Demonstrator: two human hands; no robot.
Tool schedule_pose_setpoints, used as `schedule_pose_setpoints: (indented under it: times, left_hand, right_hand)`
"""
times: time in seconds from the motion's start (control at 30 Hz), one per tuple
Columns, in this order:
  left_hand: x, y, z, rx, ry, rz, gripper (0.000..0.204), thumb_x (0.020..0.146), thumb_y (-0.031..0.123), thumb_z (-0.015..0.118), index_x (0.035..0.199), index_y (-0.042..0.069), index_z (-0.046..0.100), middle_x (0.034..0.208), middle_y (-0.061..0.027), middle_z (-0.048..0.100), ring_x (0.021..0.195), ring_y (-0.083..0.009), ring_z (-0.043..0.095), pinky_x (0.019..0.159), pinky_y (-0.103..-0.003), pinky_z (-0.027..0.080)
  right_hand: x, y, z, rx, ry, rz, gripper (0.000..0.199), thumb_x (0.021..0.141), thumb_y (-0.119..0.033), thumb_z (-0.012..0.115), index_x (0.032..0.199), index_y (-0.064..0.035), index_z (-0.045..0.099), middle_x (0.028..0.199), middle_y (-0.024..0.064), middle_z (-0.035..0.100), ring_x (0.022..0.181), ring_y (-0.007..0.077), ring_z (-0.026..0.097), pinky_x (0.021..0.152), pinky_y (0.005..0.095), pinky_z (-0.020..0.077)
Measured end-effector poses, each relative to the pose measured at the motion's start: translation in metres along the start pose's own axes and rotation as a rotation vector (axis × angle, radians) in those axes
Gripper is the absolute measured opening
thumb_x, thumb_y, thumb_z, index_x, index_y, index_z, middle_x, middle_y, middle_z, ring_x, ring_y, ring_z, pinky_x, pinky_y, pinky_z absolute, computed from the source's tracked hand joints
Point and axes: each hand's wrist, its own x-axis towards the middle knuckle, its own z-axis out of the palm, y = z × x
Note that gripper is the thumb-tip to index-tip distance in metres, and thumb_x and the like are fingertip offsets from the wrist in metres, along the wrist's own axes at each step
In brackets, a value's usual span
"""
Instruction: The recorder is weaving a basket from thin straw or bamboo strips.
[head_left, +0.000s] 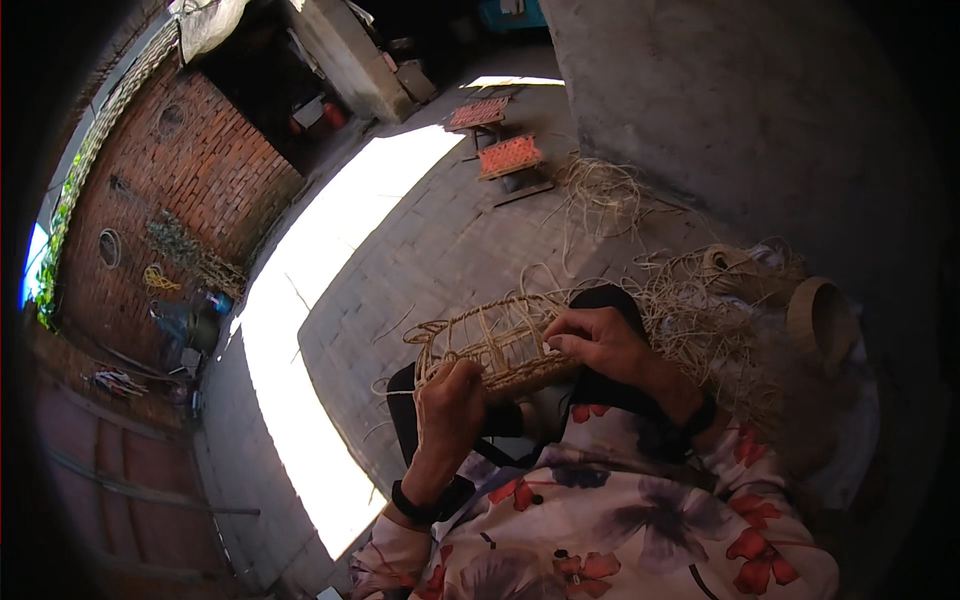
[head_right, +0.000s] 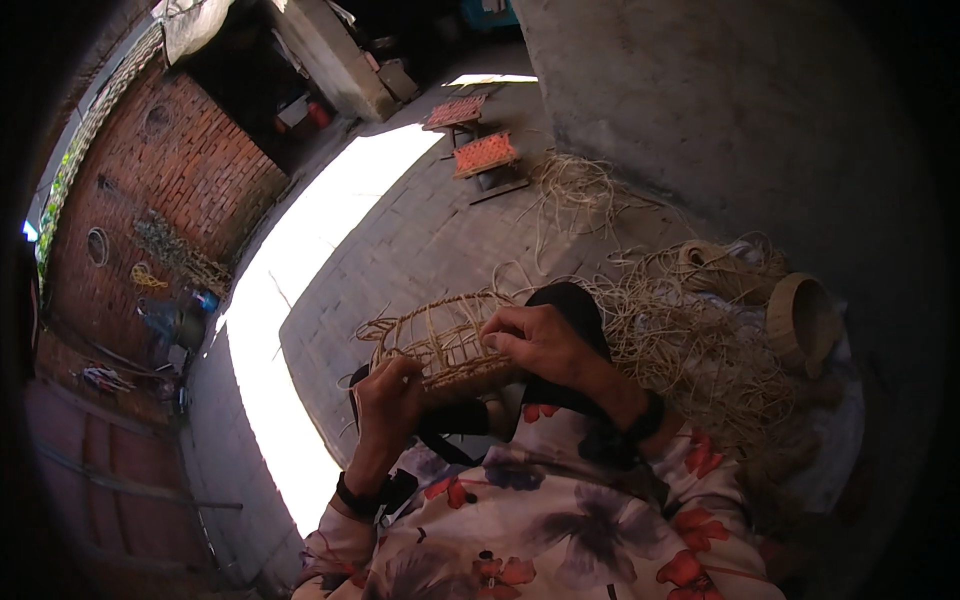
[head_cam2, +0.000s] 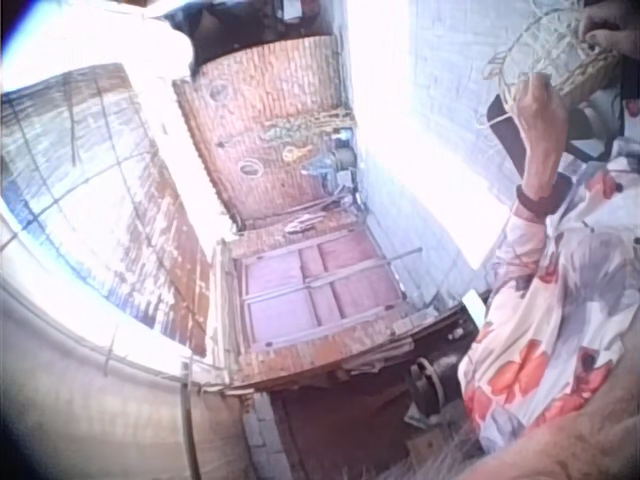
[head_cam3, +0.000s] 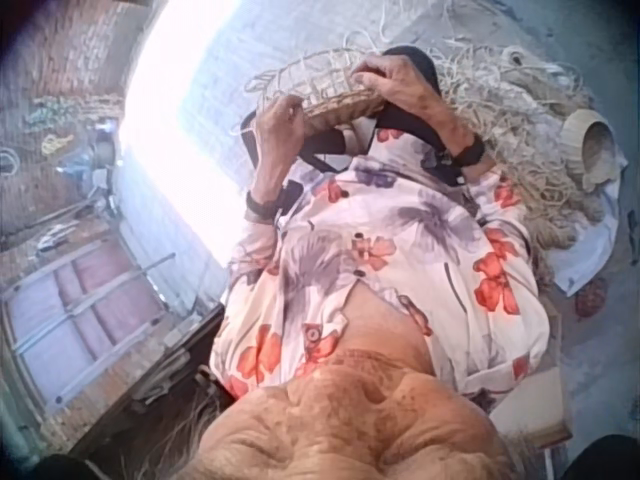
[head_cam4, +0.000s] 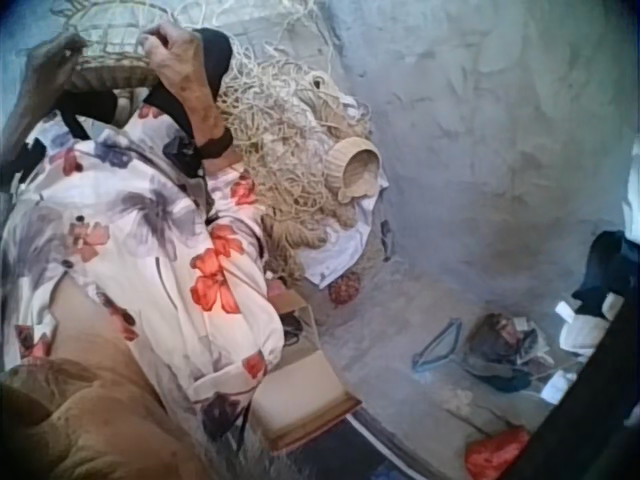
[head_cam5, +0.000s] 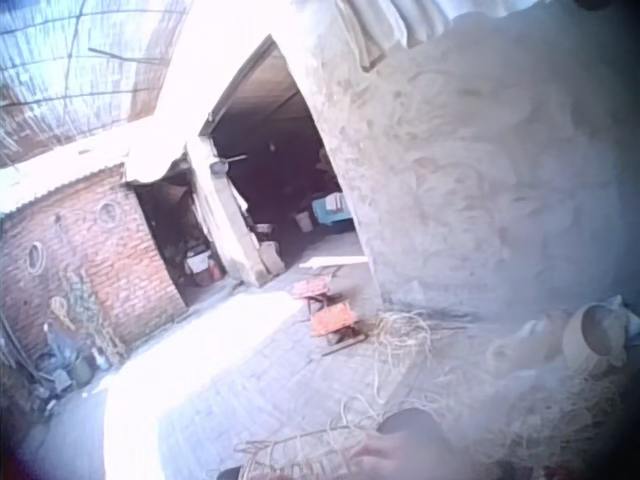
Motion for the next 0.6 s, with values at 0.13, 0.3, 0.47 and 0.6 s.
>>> schedule_pose_setpoints:
  times: [0.13, 0.3, 0.47, 0.6]
  left_hand:
    - [0.007, -0.001, 0.014, 0.028, -0.055, 0.036, 0.015, 0.079, -0.001, 0.061, 0.092, 0.006, 0.063, 0.078, -0.0163, 0.064, 0.069, -0.0360, 0.066, 0.061, -0.042, 0.051]
    - [0.013, 0.004, 0.012, -0.047, -0.259, -0.077, 0.032, 0.086, -0.002, 0.054, 0.116, 0.008, 0.060, 0.073, -0.0127, 0.063, 0.060, -0.0250, 0.064, 0.058, -0.033, 0.050]
    - [0.018, 0.012, 0.012, -0.396, -0.328, -0.361, 0.045, 0.084, -0.002, 0.048, 0.127, 0.011, 0.054, 0.081, -0.0038, 0.062, 0.065, -0.0092, 0.058, 0.057, -0.024, 0.046]
    - [0.012, -0.004, 0.019, -0.662, -0.271, -0.432, 0.050, 0.082, -0.001, 0.046, 0.130, 0.012, 0.053, 0.090, -0.0008, 0.062, 0.073, -0.0059, 0.055, 0.059, -0.020, 0.044]
  right_hand:
    - [0.007, 0.005, 0.014, -0.154, 0.056, -0.143, 0.016, 0.089, -0.010, 0.064, 0.101, -0.0006, 0.067, 0.085, 0.0073, 0.066, 0.078, 0.0120, 0.061, 0.071, 0.0274, 0.0482]
    - [0.016, 0.013, 0.032, -0.252, 0.096, -0.288, 0.017, 0.083, -0.008, 0.066, 0.099, -0.0015, 0.068, 0.087, 0.0136, 0.068, 0.081, 0.0256, 0.067, 0.072, 0.0336, 0.0516]
    - [0.026, 0.020, 0.047, -0.332, 0.134, -0.386, 0.020, 0.079, -0.010, 0.064, 0.098, -0.0032, 0.067, 0.091, 0.0156, 0.068, 0.083, 0.0333, 0.067, 0.075, 0.0413, 0.0534]
    - [0.026, 0.008, 0.054, -0.649, 0.080, -0.340, 0.019, 0.077, -0.008, 0.064, 0.096, -0.0035, 0.065, 0.092, 0.0145, 0.064, 0.082, 0.0345, 0.066, 0.075, 0.0434, 0.0531]
